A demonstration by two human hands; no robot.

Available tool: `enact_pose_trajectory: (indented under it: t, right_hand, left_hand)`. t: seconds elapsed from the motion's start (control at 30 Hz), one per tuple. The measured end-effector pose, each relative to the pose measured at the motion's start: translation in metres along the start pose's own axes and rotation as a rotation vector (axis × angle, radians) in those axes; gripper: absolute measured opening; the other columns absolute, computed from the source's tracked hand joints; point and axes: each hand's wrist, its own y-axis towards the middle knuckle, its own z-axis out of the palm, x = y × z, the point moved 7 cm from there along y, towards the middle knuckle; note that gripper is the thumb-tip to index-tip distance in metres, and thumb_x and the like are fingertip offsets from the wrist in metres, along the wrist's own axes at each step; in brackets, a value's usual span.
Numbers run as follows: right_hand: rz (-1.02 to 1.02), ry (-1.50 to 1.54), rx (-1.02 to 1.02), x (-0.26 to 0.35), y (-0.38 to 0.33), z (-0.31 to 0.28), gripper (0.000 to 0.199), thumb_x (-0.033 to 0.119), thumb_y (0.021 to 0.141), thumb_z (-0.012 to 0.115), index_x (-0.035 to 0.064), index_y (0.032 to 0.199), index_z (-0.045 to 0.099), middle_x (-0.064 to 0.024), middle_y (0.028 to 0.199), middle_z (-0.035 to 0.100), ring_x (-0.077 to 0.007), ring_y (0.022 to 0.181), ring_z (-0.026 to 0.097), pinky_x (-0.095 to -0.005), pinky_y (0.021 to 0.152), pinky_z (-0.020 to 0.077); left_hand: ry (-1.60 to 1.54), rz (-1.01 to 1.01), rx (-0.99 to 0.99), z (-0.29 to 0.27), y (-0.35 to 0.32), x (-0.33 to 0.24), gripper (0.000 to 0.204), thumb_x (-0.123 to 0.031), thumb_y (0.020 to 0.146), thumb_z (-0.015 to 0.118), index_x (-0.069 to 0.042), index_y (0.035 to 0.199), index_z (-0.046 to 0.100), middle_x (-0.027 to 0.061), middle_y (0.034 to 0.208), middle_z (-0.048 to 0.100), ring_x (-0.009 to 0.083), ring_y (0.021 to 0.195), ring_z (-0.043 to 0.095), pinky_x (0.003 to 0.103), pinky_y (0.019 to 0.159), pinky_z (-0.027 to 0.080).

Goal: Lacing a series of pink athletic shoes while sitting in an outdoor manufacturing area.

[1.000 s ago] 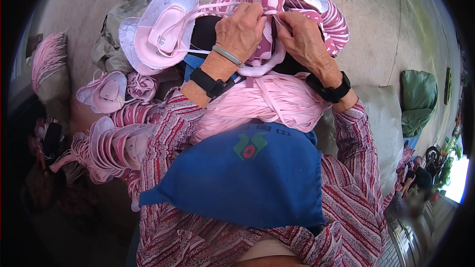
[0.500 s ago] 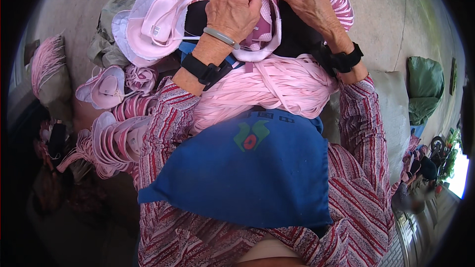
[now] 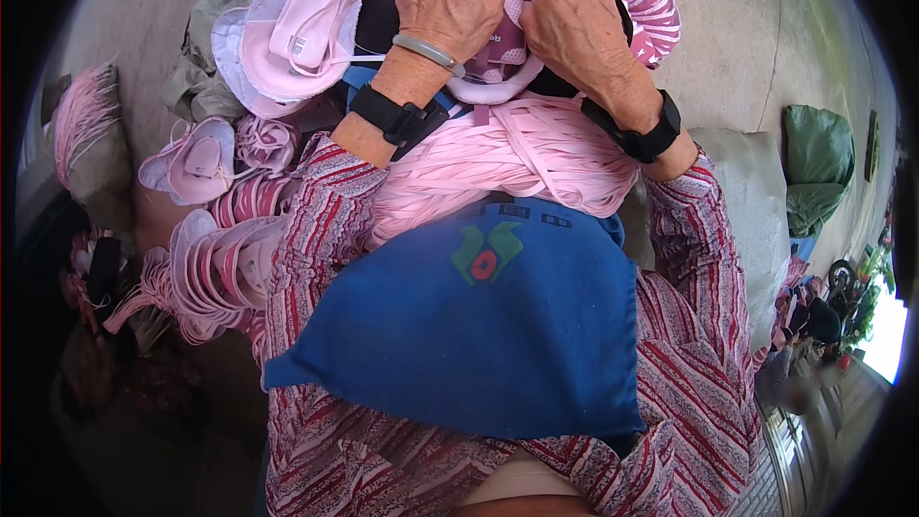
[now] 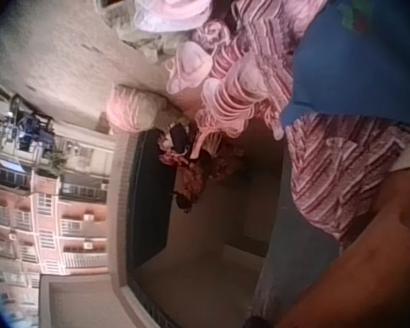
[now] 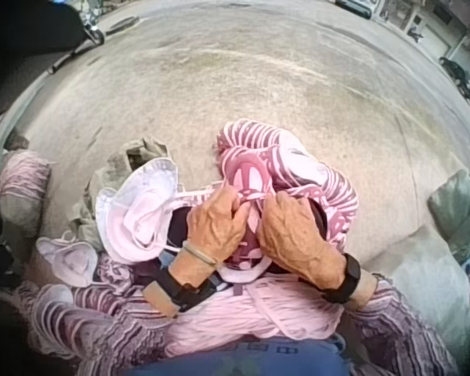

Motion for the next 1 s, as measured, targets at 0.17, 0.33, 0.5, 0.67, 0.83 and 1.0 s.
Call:
enact_pose_trajectory:
  t: [0.17, 0.33, 0.5, 0.67, 0.83, 1.0]
  right_hand:
    - [0.015, 0.010, -0.027, -0.008, 0.005, 0.011, 0.016, 0.010, 0.077, 0.053, -0.0003, 0.090, 0.055, -0.0187, 0.081, 0.058, -0.0325, 0.072, 0.059, -0.0403, 0.065, 0.0453]
    - [-0.060, 0.364, 0.001, -0.024, 0.005, 0.011, 0.023, 0.003, 0.080, 0.050, -0.0007, 0.102, 0.057, -0.0166, 0.083, 0.058, -0.0343, 0.076, 0.059, -0.0388, 0.069, 0.0474]
    - [-0.170, 0.446, -0.028, -0.013, 0.003, -0.001, 0.026, 0.004, 0.081, 0.051, 0.0002, 0.105, 0.058, -0.0153, 0.086, 0.059, -0.0326, 0.077, 0.059, -0.0377, 0.069, 0.0474]
    - [-0.132, 0.283, -0.045, -0.004, -0.002, -0.002, 0.026, 0.004, 0.080, 0.053, 0.0005, 0.105, 0.058, -0.0142, 0.084, 0.058, -0.0315, 0.075, 0.059, -0.0367, 0.066, 0.0475]
    - [-0.170, 0.229, -0.178, 0.002, -0.004, -0.006, 0.021, 0.004, 0.072, 0.058, -0.0026, 0.092, 0.058, -0.0182, 0.080, 0.059, -0.0337, 0.071, 0.060, -0.0396, 0.063, 0.0481]
    - [-0.084, 0.227, -0.074, 0.001, 0.001, -0.012, 0.029, 0.006, 0.079, 0.058, 0.0033, 0.108, 0.056, -0.0151, 0.088, 0.056, -0.0303, 0.077, 0.057, -0.0363, 0.065, 0.0453]
  left_hand:
    - [0.000, -0.010, 0.006, 0.002, -0.002, 0.002, 0.017, -0.017, 0.079, 0.061, -0.006, 0.074, 0.049, 0.0124, 0.069, 0.053, 0.0325, 0.064, 0.056, 0.041, 0.056, 0.044]
    - [-0.023, 0.024, -0.011, 0.003, -0.003, 0.001, 0.018, -0.017, 0.079, 0.061, -0.006, 0.073, 0.049, 0.0124, 0.068, 0.053, 0.0326, 0.064, 0.056, 0.041, 0.056, 0.044]
    - [0.030, 0.068, -0.071, 0.000, -0.005, -0.003, 0.015, -0.015, 0.079, 0.060, -0.006, 0.072, 0.050, 0.0130, 0.069, 0.054, 0.0332, 0.064, 0.057, 0.042, 0.055, 0.045]
    - [-0.008, 0.072, -0.015, 0.001, -0.010, -0.003, 0.011, -0.013, 0.080, 0.059, -0.005, 0.076, 0.052, 0.0149, 0.072, 0.056, 0.0330, 0.064, 0.058, 0.041, 0.056, 0.046]
    - [0.109, 0.158, 0.065, 0.012, -0.008, 0.000, 0.014, -0.024, 0.085, 0.058, -0.010, 0.085, 0.058, 0.0086, 0.081, 0.058, 0.0316, 0.072, 0.059, 0.039, 0.060, 0.048]
    - [0.021, 0.108, 0.070, 0.009, -0.005, 0.020, 0.016, -0.025, 0.088, 0.056, -0.010, 0.092, 0.059, 0.0090, 0.082, 0.061, 0.0311, 0.074, 0.060, 0.036, 0.063, 0.048]
